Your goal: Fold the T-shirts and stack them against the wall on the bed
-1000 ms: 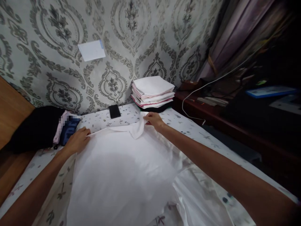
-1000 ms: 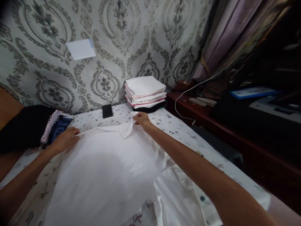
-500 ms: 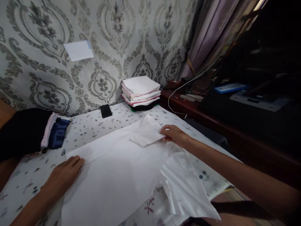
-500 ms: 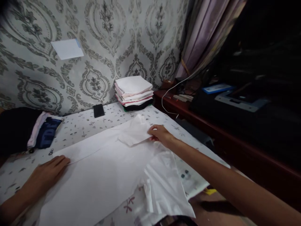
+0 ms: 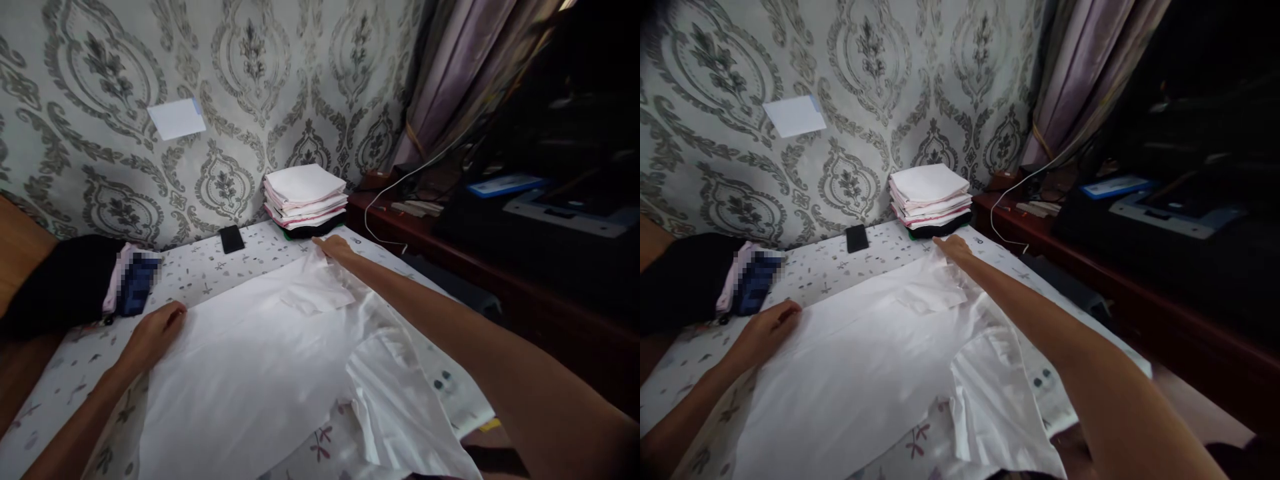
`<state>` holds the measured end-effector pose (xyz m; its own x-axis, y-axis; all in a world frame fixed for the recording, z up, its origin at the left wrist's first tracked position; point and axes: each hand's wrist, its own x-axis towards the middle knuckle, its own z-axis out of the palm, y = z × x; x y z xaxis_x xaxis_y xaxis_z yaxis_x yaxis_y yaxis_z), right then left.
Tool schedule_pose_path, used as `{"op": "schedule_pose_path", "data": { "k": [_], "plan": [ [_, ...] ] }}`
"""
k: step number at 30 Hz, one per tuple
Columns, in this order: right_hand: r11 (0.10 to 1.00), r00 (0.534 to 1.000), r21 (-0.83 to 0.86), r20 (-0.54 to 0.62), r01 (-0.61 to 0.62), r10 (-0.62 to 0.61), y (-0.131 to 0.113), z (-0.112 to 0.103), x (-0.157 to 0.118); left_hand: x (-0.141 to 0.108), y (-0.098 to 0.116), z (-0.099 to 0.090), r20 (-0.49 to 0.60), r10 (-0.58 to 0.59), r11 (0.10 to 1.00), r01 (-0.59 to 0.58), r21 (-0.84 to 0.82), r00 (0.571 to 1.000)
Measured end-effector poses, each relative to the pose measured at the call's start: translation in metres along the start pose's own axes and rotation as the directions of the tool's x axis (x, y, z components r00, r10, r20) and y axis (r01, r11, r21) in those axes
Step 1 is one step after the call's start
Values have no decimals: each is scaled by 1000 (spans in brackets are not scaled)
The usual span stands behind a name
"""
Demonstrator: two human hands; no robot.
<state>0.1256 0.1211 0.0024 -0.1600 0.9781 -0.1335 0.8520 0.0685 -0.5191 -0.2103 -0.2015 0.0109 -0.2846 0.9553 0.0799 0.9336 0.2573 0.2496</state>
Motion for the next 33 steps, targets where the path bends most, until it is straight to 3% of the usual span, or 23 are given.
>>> {"op": "schedule_pose_path", "data": {
  "k": [5, 9, 17, 24, 30, 33],
  "plan": [
    [992, 999, 124, 28, -19, 16, 13, 7, 8, 3, -6, 21, -63, -8, 997, 13, 76, 998],
    [988, 1000, 152, -30, 11, -7, 22, 7, 8, 0, -11, 24, -59, 11, 997, -6, 77, 998],
    [995, 993, -94, -111, 39, -49, 21, 11, 3, -1, -13, 25, -67, 41, 995, -35, 97, 997],
    [969, 991, -240, -98, 64, -90, 22, 7, -6, -7, -13, 26, -87, 44, 996, -37, 79, 995],
    [910, 957, -335, -65, 247, -284, 22, 9, -19, -9, -13, 29, -106, 27, 997, -18, 81, 994],
    [891, 950, -363, -41, 275, -309, 26, 7, -19, -10, -14, 31, -124, 33, 998, -25, 64, 992]
  ]
}}
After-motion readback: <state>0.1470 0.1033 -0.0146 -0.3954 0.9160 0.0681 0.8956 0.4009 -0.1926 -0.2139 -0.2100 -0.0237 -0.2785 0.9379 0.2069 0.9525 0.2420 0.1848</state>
